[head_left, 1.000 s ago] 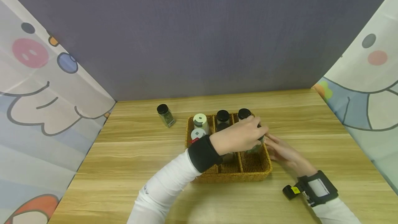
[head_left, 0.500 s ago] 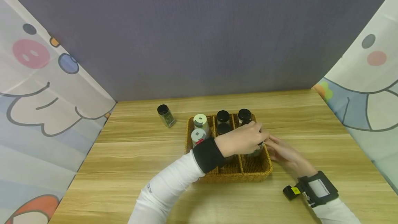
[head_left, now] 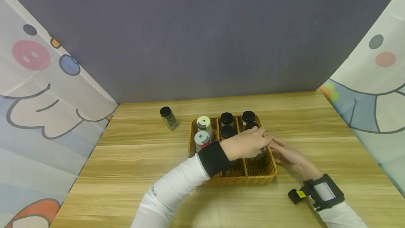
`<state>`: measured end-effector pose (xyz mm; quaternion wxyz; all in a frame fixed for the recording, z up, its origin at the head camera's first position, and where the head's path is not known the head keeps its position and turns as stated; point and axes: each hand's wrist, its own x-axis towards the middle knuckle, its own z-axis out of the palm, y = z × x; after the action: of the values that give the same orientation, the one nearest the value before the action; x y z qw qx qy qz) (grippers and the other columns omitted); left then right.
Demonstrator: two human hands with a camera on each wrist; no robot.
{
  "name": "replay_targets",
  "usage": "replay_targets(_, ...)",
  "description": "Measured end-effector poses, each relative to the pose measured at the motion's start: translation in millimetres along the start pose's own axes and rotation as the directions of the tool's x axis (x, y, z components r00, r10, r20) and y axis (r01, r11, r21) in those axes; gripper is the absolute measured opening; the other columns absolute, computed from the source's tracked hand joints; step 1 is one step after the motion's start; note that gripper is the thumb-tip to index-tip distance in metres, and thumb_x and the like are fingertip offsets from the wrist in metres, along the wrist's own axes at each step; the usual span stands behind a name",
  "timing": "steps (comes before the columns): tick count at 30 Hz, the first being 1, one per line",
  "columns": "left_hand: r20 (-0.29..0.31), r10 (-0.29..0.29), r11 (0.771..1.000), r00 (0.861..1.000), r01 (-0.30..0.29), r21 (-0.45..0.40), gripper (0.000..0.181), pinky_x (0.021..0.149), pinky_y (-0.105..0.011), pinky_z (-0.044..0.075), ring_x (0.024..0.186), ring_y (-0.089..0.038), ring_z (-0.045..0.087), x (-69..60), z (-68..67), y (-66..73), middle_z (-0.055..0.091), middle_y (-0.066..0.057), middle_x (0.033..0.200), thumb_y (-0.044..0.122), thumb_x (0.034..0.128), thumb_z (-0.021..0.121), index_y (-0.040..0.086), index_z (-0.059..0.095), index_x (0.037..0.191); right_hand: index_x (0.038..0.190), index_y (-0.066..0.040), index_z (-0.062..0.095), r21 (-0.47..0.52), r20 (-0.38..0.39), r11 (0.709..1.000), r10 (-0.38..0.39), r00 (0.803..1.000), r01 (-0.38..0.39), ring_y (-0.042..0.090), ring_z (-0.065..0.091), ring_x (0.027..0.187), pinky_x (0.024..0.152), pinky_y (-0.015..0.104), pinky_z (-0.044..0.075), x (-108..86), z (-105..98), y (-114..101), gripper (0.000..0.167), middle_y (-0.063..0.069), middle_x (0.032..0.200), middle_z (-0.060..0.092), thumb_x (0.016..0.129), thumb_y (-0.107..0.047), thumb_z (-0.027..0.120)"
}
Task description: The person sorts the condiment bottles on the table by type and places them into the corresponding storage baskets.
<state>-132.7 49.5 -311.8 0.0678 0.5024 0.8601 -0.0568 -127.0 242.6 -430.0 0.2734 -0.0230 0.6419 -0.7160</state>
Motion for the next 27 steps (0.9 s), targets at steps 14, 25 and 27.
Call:
replay_targets(14,0.063,-0.008,1.0,0.998,0.008,0.012,0.037,0.085,-0.017,0.042,0.113,-0.022,0.045,6.5,4.3,-0.1,0.039,-0.013,0.133,0.018,0.0882,0.054,0.019,0.048,0.125,0.141,-0.007,-0.003,-0.017,-0.001,1.0,-0.013,1.0,0.013,0.007,0.047,0.104,0.093,0.044,0.04,-0.1,0.0,-0.4,0.072,0.026,0.142,0.006,0.093,-0.033,0.044)
replay_targets(25,0.107,-0.031,0.999,0.994,0.034,-0.025,0.048,0.085,-0.018,0.042,0.111,-0.019,0.044,11.6,11.9,1.6,0.037,-0.008,0.134,0.018,0.0853,0.059,0.022,0.043,0.13,0.141,-0.007,-0.004,-0.034,0.003,0.999,-0.01,1.0,0.01,0.043,0.012,0.128,0.097,0.051,0.033,-0.1,1.0,-1.1,0.071,0.027,0.143,0.0,0.094,-0.034,0.042)
replay_targets(27,0.11,-0.034,0.999,0.993,0.037,-0.027,0.049,0.085,-0.018,0.042,0.111,-0.019,0.044,12.5,13.6,1.2,0.037,-0.008,0.135,0.018,0.0848,0.059,0.023,0.042,0.131,0.141,-0.007,-0.004,-0.036,0.0,0.999,-0.007,1.0,0.007,0.041,0.017,0.127,0.097,0.05,0.033,0.2,0.9,-0.8,0.071,0.028,0.142,0.001,0.094,-0.034,0.042)
